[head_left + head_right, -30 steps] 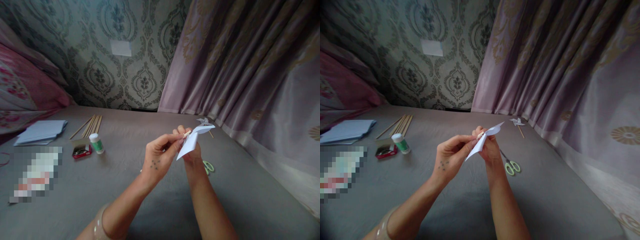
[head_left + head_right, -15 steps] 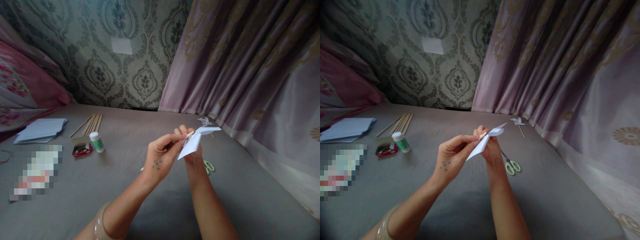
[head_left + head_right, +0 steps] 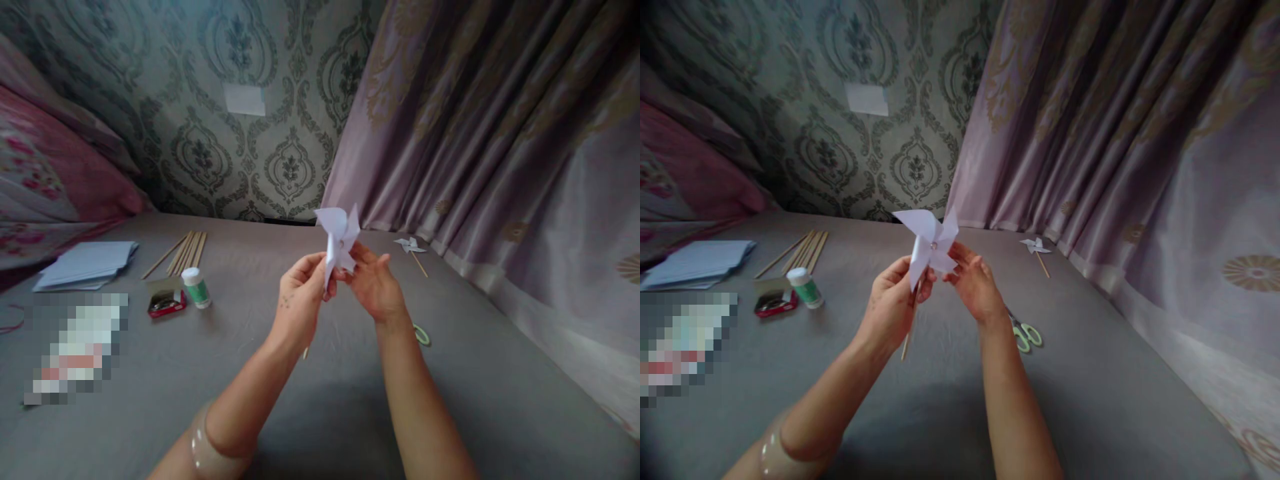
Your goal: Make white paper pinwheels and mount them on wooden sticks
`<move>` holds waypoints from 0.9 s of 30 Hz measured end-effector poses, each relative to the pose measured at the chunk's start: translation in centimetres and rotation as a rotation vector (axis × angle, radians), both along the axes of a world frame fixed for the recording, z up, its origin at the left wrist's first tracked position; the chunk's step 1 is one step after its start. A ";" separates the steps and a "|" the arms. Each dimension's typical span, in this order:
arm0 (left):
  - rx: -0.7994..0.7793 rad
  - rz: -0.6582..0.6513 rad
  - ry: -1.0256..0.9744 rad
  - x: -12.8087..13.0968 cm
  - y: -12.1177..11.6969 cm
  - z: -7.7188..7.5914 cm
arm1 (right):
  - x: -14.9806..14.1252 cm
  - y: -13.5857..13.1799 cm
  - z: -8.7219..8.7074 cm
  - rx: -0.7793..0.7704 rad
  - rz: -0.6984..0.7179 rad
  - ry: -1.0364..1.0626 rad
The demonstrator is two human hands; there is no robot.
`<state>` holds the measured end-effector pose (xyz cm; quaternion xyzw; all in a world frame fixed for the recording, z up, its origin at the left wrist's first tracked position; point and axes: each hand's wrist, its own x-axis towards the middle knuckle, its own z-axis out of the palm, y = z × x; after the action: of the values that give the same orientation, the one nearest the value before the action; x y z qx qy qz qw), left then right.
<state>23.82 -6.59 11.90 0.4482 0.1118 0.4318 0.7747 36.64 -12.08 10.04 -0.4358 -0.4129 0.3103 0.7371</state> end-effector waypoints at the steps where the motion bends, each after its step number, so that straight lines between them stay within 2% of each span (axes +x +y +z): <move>1: -0.039 0.011 -0.017 0.0 0.7 -0.2 | -0.1 0.1 -0.1 -0.060 0.000 -0.029; 4: -0.166 0.061 -0.035 0.0 3.0 -0.7 | -1.0 0.8 -1.0 -0.353 0.057 -0.209; 6: -0.237 0.093 -0.042 -0.1 4.3 -1.0 | -2.1 1.4 -1.8 -0.526 0.182 -0.341; 8: -0.282 0.131 -0.048 -0.3 5.5 -1.3 | -3.3 2.0 -2.5 -0.610 0.318 -0.420; 11: -0.311 0.184 -0.066 -0.6 6.7 -1.9 | -4.6 2.5 -3.3 -0.648 0.440 -0.447; 16: -0.306 0.233 -0.064 -0.7 7.7 -2.9 | -5.5 3.0 -4.0 -0.642 0.489 -0.382; 21: -0.255 0.230 -0.063 -0.6 7.2 -2.7 | -5.5 3.2 -4.4 -0.618 0.482 -0.371; 27: -0.140 0.140 -0.051 -0.5 5.8 -2.0 | -4.5 2.9 -4.2 -0.548 0.520 -0.376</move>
<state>23.28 -0.79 9.88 0.3731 0.1526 0.4872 0.7747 32.11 -9.14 5.88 -0.5463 -0.5385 0.4994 0.4028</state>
